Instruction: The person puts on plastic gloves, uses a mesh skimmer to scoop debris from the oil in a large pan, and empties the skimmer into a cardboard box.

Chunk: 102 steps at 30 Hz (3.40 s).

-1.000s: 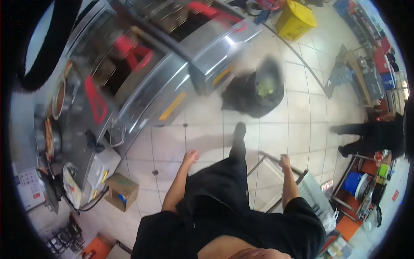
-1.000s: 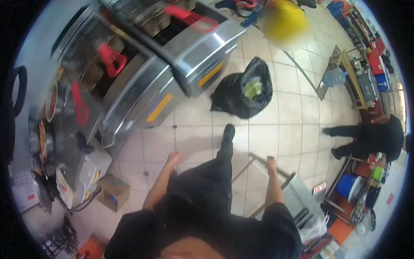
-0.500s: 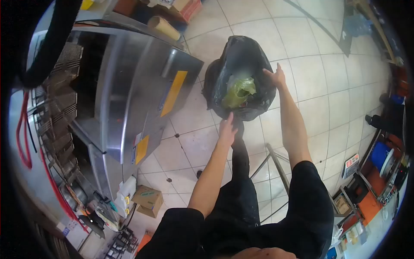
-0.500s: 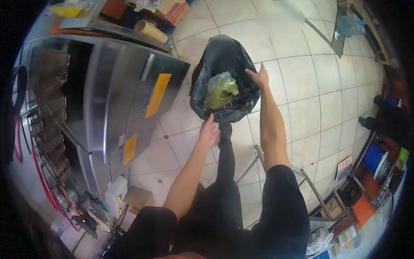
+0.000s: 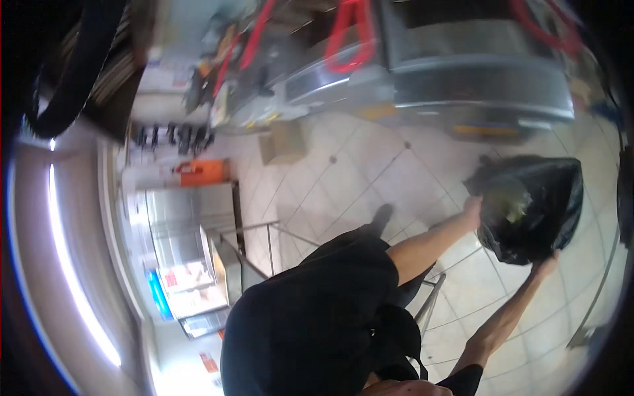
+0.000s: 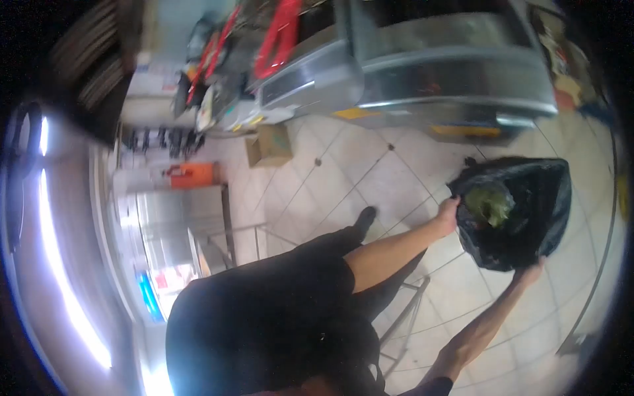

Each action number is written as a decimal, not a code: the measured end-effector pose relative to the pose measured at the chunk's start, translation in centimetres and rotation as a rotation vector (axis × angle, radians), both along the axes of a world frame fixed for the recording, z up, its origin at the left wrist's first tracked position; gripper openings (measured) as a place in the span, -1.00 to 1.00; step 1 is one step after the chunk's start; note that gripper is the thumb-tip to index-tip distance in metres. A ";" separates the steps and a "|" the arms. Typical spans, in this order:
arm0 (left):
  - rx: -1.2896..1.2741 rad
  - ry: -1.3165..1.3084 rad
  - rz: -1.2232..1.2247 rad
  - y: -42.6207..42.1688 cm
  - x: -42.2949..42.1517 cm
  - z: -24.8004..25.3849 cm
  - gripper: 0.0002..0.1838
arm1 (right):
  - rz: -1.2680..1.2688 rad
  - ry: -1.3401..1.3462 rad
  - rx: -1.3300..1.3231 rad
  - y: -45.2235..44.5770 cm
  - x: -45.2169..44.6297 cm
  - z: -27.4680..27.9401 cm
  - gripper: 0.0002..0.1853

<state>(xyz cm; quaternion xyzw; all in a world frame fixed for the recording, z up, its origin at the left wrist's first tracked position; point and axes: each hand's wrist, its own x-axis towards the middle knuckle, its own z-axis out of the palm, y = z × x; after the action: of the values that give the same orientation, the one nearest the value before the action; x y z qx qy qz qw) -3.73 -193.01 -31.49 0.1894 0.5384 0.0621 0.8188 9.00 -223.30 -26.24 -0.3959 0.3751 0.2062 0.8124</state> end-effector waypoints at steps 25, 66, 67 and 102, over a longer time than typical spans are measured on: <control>0.439 0.335 -0.722 4.2 -4.3 12.8 -0.69 | 0.156 -0.030 -0.919 1.2 -7.4 2.8 -0.75; 0.377 0.648 1.322 47.1 -79.6 28.2 -0.79 | 1.721 -1.216 -0.252 94.0 -65.3 23.9 -0.67; 0.362 0.730 1.302 49.0 -81.9 28.2 -0.77 | 1.736 -1.210 -0.230 96.9 -67.9 23.0 -0.67; -0.588 0.718 1.465 46.5 -90.7 7.3 -0.67 | 2.962 -0.930 -0.841 120.5 -81.8 5.6 -0.63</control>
<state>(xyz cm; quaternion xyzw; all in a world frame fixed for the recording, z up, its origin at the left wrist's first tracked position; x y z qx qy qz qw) -94.39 -146.46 -24.24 -0.4165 0.7447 0.3686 0.3690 -72.84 -102.82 -20.59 0.6021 0.5593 -0.5276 0.2152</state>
